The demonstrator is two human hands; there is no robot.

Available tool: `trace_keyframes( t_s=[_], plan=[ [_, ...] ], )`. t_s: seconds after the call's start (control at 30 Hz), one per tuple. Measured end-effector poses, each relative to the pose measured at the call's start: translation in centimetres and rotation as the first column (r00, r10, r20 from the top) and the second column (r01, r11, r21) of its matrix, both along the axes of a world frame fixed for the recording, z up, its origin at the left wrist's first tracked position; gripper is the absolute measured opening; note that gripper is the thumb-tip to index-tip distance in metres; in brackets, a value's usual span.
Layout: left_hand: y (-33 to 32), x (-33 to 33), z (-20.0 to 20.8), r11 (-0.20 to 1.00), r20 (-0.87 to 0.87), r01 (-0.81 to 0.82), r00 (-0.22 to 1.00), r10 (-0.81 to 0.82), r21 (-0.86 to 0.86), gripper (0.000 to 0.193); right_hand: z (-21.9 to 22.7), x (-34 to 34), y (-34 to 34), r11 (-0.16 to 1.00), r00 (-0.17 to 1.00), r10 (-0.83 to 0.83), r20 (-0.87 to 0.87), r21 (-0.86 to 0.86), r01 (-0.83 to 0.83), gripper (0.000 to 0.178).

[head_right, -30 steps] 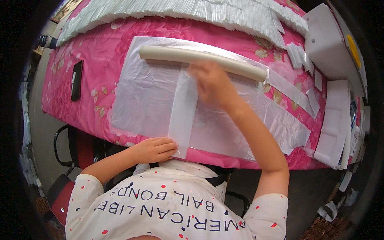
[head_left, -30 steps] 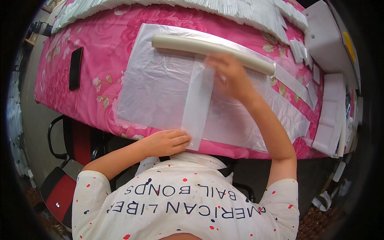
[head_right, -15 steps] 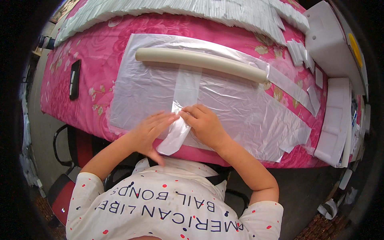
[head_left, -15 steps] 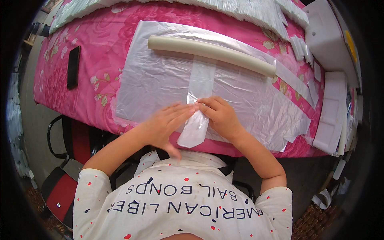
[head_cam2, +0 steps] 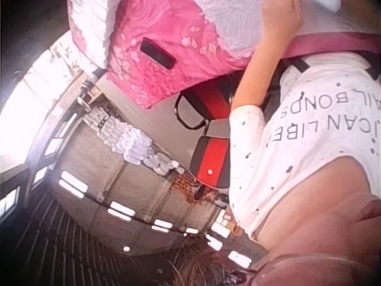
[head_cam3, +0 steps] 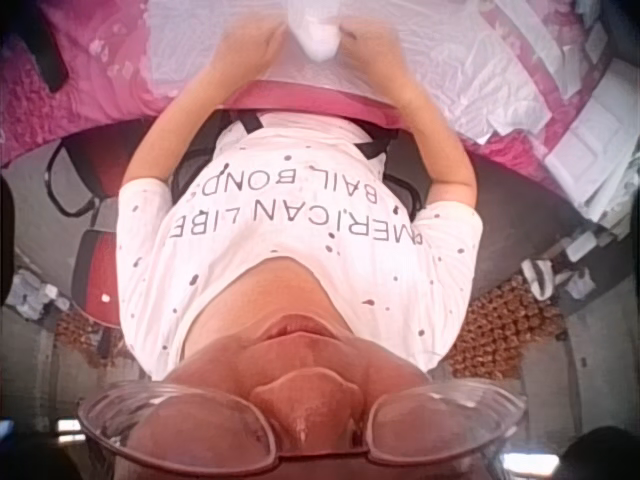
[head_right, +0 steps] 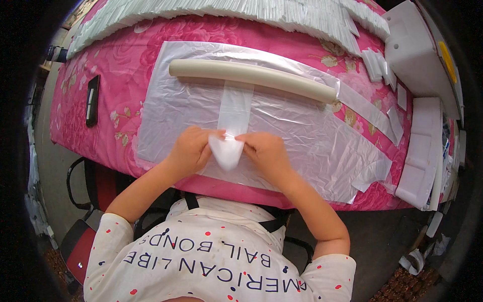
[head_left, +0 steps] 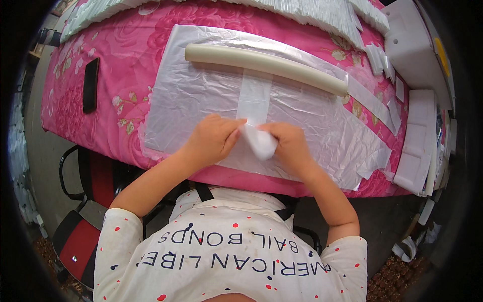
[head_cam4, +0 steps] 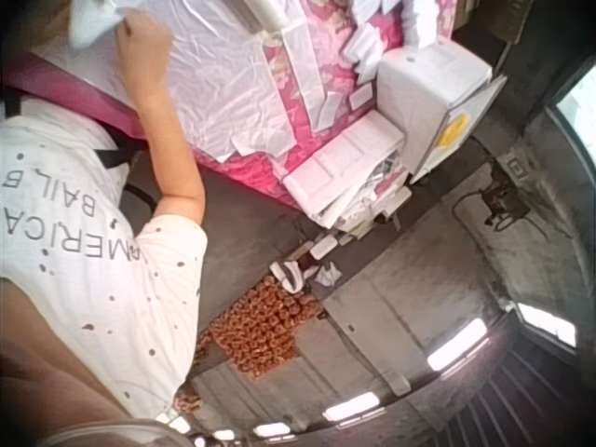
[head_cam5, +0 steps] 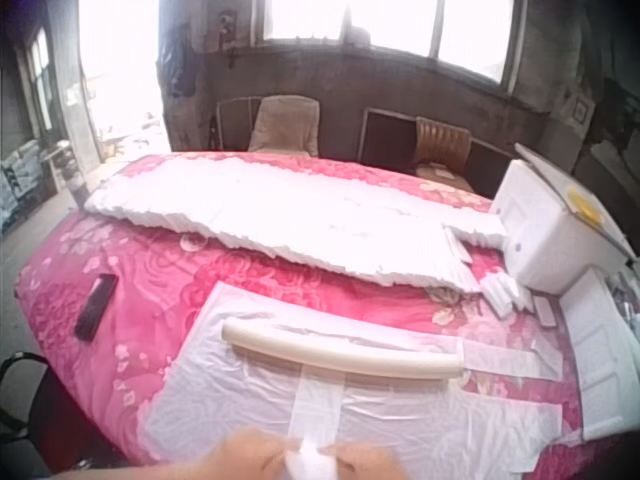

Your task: The person wraps small white rectangular items in clear plastic film on a pink floral tablecloth. They unroll the film, place an item on it, fold the film around the item, and set the wrapped unit aside. This process is repeated multiple times.

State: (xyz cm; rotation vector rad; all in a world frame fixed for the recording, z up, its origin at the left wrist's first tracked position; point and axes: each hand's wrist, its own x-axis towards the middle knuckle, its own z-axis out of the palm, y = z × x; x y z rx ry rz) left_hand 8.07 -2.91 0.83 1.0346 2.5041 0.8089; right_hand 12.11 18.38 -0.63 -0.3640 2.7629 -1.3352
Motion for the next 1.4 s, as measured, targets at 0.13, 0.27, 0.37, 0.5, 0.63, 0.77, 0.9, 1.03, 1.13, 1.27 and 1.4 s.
trace_keyframes(
  t_s=[0.13, 0.27, 0.37, 0.5, 0.63, 0.77, 0.9, 1.03, 1.13, 1.27, 1.4],
  plan=[
    [0.8, 0.6, -1.3, 0.843, 0.111, -0.349, 0.936, 0.334, 0.408, 0.051, 1.4, -3.0, -0.3, 0.978, 0.837, -0.175, 0.519, -0.010, 0.210, 0.018],
    [1.2, 1.4, -2.0, 0.972, -0.301, -0.014, 0.950, 0.086, 0.236, 0.062, 1.2, -5.1, 0.4, 0.963, 0.684, -0.103, 0.722, -0.099, 0.250, 0.024],
    [2.3, 1.9, -2.6, 1.000, -0.304, -0.010, 0.953, 0.010, 0.001, 0.063, 0.9, -5.3, 0.6, 0.957, 0.651, -0.073, 0.756, -0.131, 0.259, 0.025],
    [2.6, 1.9, -3.7, 0.997, -0.325, -0.054, 0.945, 0.036, -0.047, 0.064, 1.6, -4.9, 0.0, 0.975, 0.686, -0.137, 0.715, -0.025, 0.221, 0.021],
    [2.7, 1.2, -3.0, 0.997, -0.297, -0.065, 0.952, 0.071, 0.030, 0.063, 1.4, -2.6, -0.7, 0.897, 0.978, -0.112, -0.174, 0.406, 0.175, 0.037],
    [2.9, 0.3, -3.0, 0.994, -0.357, -0.067, 0.929, 0.095, 0.091, 0.059, -0.3, -3.5, 0.9, 0.887, 0.870, 0.291, -0.397, 0.453, -0.090, 0.045],
    [2.7, -0.9, -3.0, 0.998, -0.466, -0.004, 0.884, 0.030, 0.056, 0.050, 0.1, -4.5, 1.6, 0.889, 0.900, 0.346, -0.266, 0.400, -0.224, 0.046],
    [2.3, -1.4, -2.2, 0.994, -0.425, 0.094, 0.903, -0.059, 0.062, 0.041, -0.6, -4.8, 2.1, 0.909, 0.875, 0.356, -0.328, 0.338, -0.244, 0.038],
    [0.8, 0.8, -2.4, 0.973, -0.460, 0.205, 0.878, -0.133, 0.109, 0.039, -0.5, -3.4, 2.1, 0.890, 0.843, 0.421, -0.335, 0.330, -0.314, 0.033],
    [-0.8, 3.6, -2.2, 0.962, -0.398, 0.241, 0.901, -0.172, 0.129, 0.045, -0.9, 1.2, 0.6, 0.914, 0.847, 0.393, -0.358, 0.255, -0.316, 0.029],
    [-1.3, 4.1, -2.8, 0.962, -0.312, 0.183, 0.943, -0.114, 0.204, 0.051, -0.8, 2.1, 0.3, 0.956, 0.907, 0.288, -0.308, 0.150, -0.253, 0.028]
  ],
)
